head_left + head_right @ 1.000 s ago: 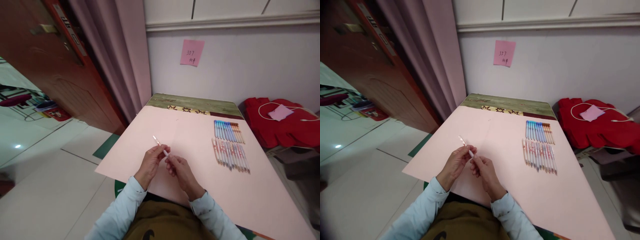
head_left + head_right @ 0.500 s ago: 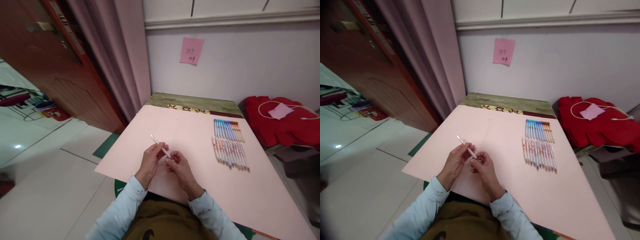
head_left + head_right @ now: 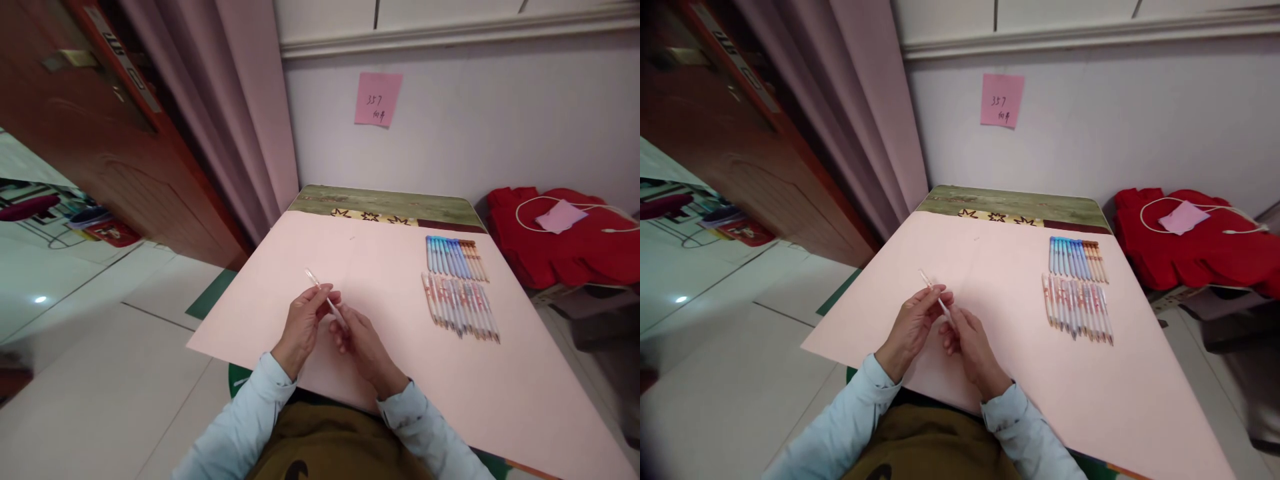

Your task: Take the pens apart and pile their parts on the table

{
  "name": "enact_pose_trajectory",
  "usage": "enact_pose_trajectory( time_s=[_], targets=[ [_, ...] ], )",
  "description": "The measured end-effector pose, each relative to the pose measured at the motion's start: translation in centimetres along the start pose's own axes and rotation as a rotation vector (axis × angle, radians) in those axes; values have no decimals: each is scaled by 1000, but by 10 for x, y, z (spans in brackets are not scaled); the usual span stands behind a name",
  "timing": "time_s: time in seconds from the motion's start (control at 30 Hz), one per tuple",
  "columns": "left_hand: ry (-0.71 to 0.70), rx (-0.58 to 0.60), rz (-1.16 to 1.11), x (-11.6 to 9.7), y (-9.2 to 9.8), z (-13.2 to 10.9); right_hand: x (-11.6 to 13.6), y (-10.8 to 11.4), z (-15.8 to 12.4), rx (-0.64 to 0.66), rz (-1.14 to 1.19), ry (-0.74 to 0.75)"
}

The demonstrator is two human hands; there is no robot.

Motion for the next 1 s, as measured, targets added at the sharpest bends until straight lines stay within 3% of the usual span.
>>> enact_pose_trajectory(
  time_s=[0.13,0.3,0.4,0.47,0.53,0.67,0.73,0.87,0.93,1.0],
  targets=[
    [-39,-45,-14,-5,0,3,-1,3,0,9,-98,-20],
    [-258,-131,-41,-29,18,19,4,17,-4,-9,-240,12],
    [-390,-182,-30,-42,31,26,9,29,-5,-132,-287,23],
    [-419,-191,-14,-40,32,27,11,33,-4,-236,-275,40],
    [-373,-167,-5,-27,25,25,11,28,0,-263,-336,74],
    [-220,-108,-51,9,4,17,4,3,9,-146,-654,204],
    [-176,-86,-64,16,-3,15,-3,-3,11,-97,-692,214],
    [-176,-56,-4,2,4,15,-8,6,8,-101,-638,177],
    [-210,-79,126,-10,13,15,-2,14,6,-141,-656,180],
    [-138,-63,286,-13,20,11,7,18,6,-202,-729,214]
  ],
)
Point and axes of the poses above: each hand's wrist, its own z-axis towards the middle knuckle, its own y-axis out of the back of the hand, x = y × z, the point moved 3 cm from there along z, towards the middle knuckle, and after that the axes turned 11 degrees about -z, right-handed, at the moved point
